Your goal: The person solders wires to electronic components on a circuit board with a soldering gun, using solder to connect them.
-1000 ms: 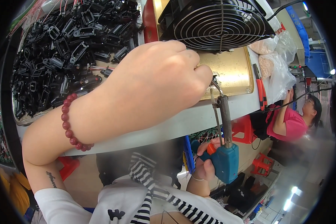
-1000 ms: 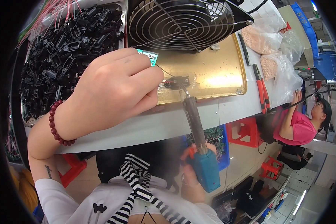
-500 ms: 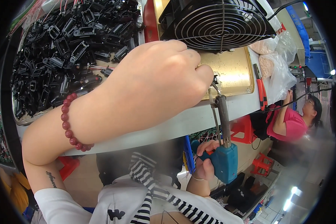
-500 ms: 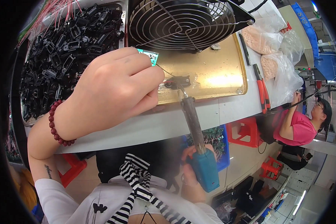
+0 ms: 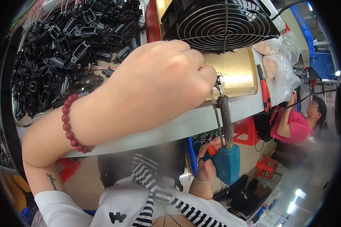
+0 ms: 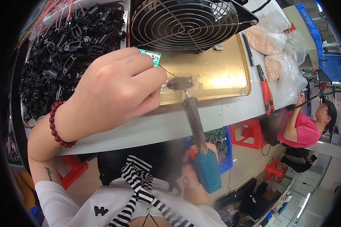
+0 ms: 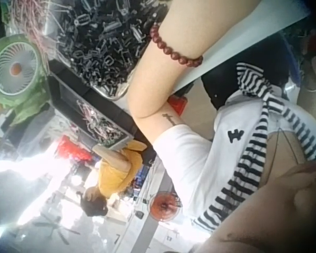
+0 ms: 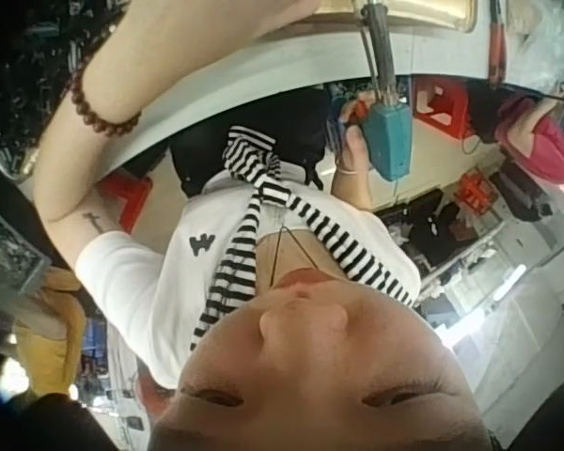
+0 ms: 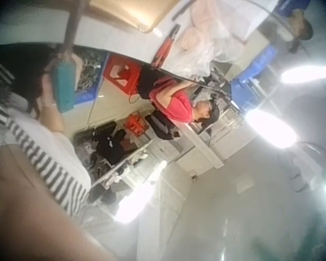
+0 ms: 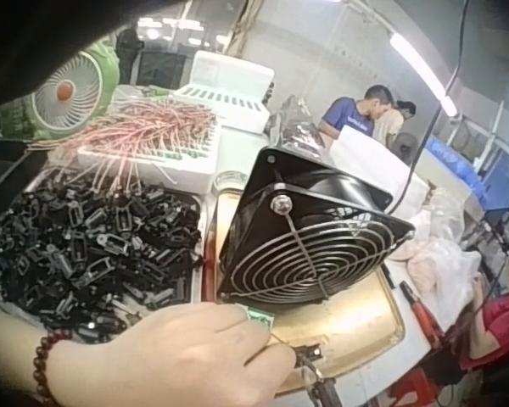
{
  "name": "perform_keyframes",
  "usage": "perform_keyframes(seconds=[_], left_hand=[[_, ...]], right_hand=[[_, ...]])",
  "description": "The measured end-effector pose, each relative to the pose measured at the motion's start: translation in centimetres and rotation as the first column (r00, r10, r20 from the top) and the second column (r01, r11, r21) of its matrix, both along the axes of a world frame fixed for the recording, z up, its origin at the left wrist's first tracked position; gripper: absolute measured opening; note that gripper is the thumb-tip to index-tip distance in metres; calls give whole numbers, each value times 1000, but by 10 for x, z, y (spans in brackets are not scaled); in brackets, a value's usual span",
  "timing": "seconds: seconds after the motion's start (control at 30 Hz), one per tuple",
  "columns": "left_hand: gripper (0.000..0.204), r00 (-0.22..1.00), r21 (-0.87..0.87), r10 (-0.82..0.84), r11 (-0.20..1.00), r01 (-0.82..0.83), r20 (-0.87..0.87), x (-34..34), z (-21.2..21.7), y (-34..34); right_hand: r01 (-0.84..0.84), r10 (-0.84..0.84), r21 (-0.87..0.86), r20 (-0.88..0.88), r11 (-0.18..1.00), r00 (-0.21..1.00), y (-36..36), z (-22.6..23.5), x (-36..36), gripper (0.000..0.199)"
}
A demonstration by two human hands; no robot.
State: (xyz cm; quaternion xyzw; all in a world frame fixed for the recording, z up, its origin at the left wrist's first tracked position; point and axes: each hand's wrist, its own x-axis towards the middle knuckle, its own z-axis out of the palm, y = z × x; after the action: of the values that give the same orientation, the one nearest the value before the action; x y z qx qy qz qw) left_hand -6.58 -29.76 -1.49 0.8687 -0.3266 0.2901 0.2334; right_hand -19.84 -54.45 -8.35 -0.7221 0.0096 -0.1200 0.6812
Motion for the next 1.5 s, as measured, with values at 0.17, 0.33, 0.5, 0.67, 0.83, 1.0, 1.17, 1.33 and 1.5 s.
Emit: perform_keyframes(seconds=[0.17, 0.33, 0.5, 0.67, 0.83, 1.0, 1.17, 1.33, 1.5], left_hand=[[14, 1000, -6, -11, 1000, 11, -17, 0, 0, 1], [14, 1000, 0, -9, 1000, 9, -11, 0, 0, 1], [14, 1000, -4, -8, 1000, 8, -9, -1, 0, 1], [15, 1000, -14, -8, 1000, 8, 3, 0, -1, 1], [15, 1000, -6, -5, 1000, 5, 6, 0, -1, 1], [14, 1000, -4, -2, 1000, 2, 7, -1, 0, 1], [14, 1000, -15, -3, 1000, 3, 14, 0, -1, 1], [14, 1000, -12, 0, 1000, 0, 14, 0, -1, 1], [14, 1000, -7, 4, 1000, -4, -7, 0, -1, 1]], right_hand=[[-6, 7, 21, -27, 1000, 1000, 4, 3, 1, 60], [-10, 9, 22, 6, 1000, 1000, 5, 2, 2, 59], [9, -8, -16, 43, 1000, 999, 6, 0, 1, 61], [-25, 26, -30, 32, 999, 999, 3, 1, 0, 63], [1, 2, -46, 72, 999, 997, 3, 0, 0, 62], [-20, 24, -48, 86, 999, 996, 1, -1, 0, 60], [7, -4, -55, 56, 998, 998, 1, 1, -2, 64], [60, -58, -52, 36, 997, 998, 2, 2, -2, 67], [46, -45, -32, 45, 998, 998, 1, 1, 0, 68]])
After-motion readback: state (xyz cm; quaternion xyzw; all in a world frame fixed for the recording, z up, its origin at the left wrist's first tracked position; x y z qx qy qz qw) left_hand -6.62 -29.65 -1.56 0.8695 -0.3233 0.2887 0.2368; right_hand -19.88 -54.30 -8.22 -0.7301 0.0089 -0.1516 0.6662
